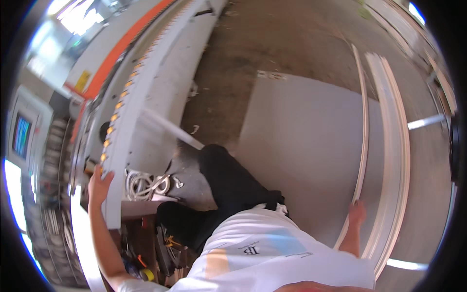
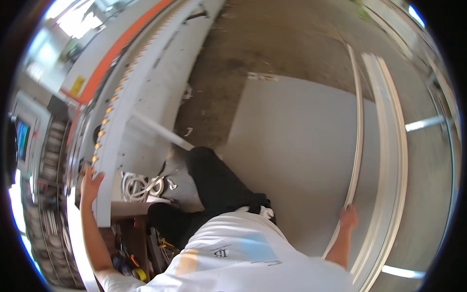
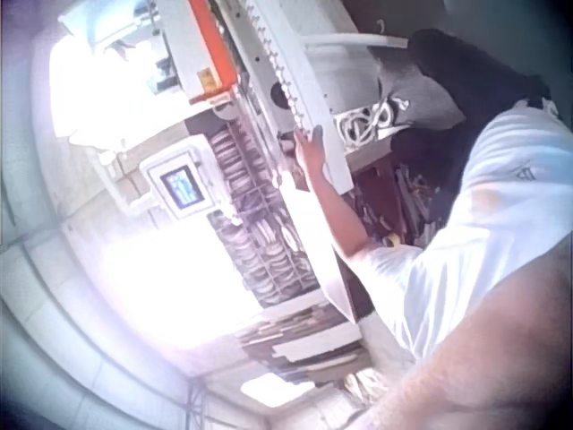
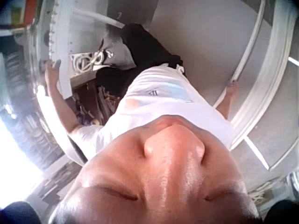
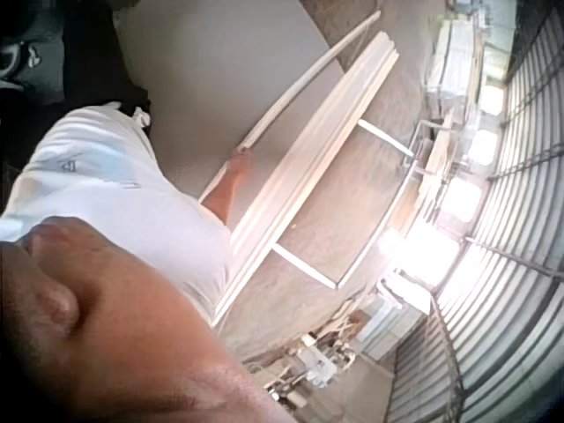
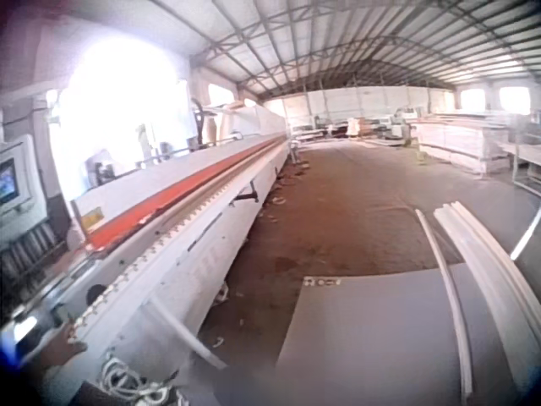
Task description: The person feeds long strips of wood into an industrial edge-banding machine by hand, guiding them along the rollers.
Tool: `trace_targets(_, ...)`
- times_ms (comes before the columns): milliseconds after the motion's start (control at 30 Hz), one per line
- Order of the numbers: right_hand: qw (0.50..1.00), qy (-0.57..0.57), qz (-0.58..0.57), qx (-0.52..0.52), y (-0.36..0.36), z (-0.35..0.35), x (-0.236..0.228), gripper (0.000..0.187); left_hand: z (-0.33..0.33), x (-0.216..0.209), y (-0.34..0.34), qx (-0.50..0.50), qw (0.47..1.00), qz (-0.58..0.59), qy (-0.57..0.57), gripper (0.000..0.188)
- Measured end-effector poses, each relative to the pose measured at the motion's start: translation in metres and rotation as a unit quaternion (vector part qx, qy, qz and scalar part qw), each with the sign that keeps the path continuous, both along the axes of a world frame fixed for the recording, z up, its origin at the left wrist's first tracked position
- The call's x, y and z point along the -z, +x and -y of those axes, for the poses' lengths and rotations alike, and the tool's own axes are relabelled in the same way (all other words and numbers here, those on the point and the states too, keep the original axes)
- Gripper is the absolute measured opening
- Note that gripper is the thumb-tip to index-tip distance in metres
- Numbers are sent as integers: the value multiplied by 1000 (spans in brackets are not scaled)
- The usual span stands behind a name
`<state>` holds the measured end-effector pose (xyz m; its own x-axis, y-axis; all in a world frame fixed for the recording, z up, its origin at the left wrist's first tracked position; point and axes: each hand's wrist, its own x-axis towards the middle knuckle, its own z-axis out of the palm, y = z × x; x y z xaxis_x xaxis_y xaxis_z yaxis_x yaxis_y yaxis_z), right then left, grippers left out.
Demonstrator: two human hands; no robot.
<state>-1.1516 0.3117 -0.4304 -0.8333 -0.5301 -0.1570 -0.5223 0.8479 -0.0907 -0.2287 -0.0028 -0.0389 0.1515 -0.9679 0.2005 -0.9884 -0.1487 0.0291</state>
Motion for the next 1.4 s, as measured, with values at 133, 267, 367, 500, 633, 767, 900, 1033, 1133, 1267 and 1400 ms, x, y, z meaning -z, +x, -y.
trace_targets(133, 997, -45, -68, -3, 68, -6, 3, 84, 1, -4, -31, 2, 999, -8, 33, 66)
trace_targets(267, 999, -23, 39, -8, 115, 46, -25, 92, -29, -21, -37, -7, 998, 14, 64, 79)
trace_targets(367, 999, -24, -7, -23, 140, 58, -9, 82, -51, -37, -41, -11, 995, 23, 101, 88)
trace_targets(500, 996, 26, 81, -16, 144, 104, -3, 73, -86, -29, -24, 27, 998, -11, 53, 91)
trace_targets(633, 996, 22, 66, -58, 187, 155, -35, 74, -111, -44, -6, 80, 992, 2, 101, 94)
trace_targets(767, 993, 7, 56, -102, 232, 206, -70, 74, -135, -46, 39, 137, 989, -5, 48, 81)
trace_targets(900, 989, -10, 54, -136, 279, 255, -93, 75, -144, -48, 86, 78, 982, -169, -37, 44)
trace_targets(1033, 986, -20, 61, -153, 325, 299, -110, 76, -133, -35, 86, 166, 972, -148, -74, 34)
trace_targets(1133, 987, -17, 70, -146, 348, 323, -126, 76, -134, -31, 91, 155, 971, -182, -16, 35)
trace_targets(1267, 989, -13, 87, -122, 362, 331, -160, 77, -139, -42, 86, 138, 975, -170, 38, 35)
trace_targets(1400, 990, -14, 102, -100, 363, 325, -201, 77, -132, -53, 83, 121, 973, -181, 75, 35)
